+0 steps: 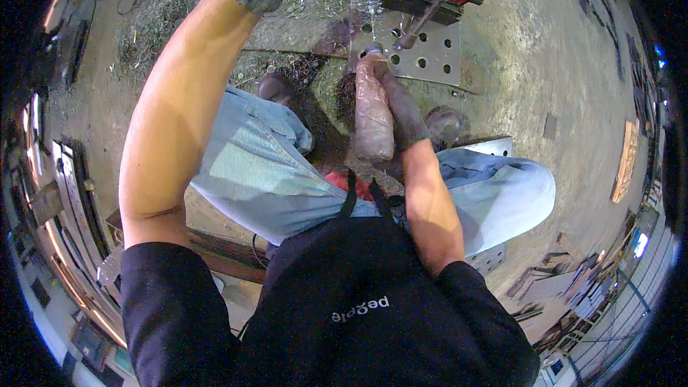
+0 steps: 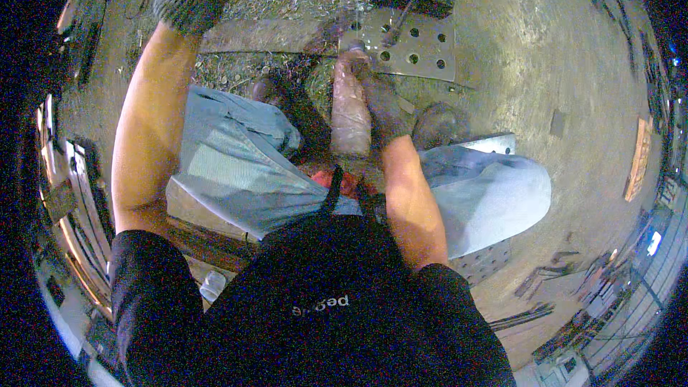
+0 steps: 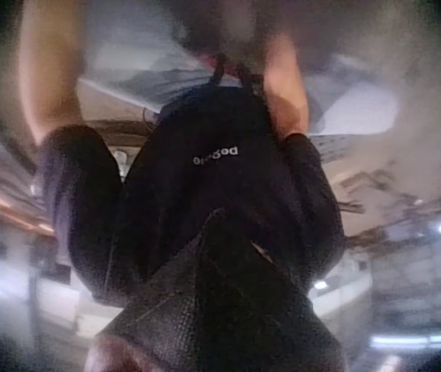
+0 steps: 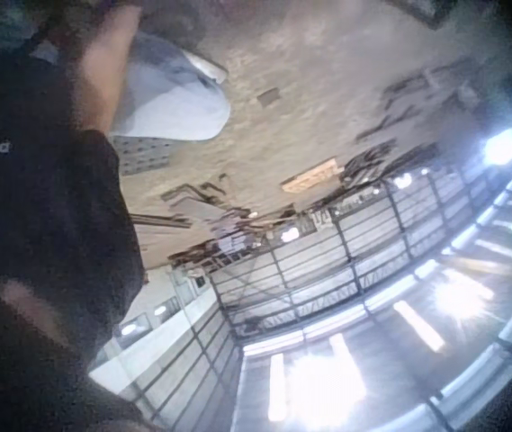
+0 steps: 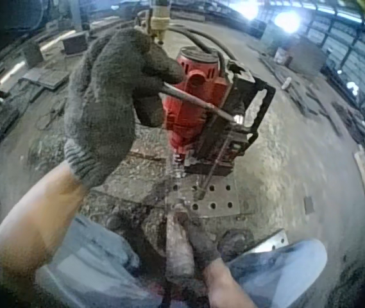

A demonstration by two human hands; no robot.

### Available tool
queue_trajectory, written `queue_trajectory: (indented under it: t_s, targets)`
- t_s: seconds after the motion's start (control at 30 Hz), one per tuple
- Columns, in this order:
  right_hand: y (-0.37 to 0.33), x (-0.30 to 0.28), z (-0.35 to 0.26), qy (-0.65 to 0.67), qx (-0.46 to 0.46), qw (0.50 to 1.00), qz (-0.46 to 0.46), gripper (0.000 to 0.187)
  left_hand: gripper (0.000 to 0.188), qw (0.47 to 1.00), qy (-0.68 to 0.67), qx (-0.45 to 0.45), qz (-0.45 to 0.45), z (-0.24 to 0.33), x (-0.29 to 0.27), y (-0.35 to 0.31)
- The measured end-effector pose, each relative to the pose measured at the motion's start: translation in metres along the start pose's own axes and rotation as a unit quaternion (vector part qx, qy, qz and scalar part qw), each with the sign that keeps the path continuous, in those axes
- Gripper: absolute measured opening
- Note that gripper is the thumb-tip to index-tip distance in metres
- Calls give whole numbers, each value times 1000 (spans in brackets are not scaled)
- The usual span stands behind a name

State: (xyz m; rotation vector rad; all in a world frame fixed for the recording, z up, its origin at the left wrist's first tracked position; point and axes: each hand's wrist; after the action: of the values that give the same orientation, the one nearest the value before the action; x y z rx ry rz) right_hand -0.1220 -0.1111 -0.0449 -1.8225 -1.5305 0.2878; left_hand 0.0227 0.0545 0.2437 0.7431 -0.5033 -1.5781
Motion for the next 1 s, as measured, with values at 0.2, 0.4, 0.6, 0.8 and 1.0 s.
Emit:
queue_trajectory:
  t_s: [0.2,0.4,0.6,0.8,1.0]
  targets:
    - [-7,0,-2,73,8,997,-20,63,34,995,-94,-14,-13,-5,-4,0]
    - [-21,16,-13,178,34,983,-21,54,32,987,-152,-58,-3,-4,-6,1]
    - [-55,45,-42,188,12,982,-1,44,30,993,-111,-28,39,-17,2,1]
    - [-61,47,-46,227,4,974,-4,46,32,995,-92,-36,14,-10,-4,-1]
    - [-63,31,-51,159,-140,975,67,46,24,997,-54,55,-6,-10,-6,-10]
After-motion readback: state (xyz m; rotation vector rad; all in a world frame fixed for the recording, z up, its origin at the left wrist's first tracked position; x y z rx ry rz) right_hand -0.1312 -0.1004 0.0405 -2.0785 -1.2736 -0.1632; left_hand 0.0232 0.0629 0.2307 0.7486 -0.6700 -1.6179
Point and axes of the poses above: each hand's wrist, its own y-axis towards the middle knuckle, its own x-axis out of the palm, z = x × y, and after that the axes turned 11 degrees about y, right-handed
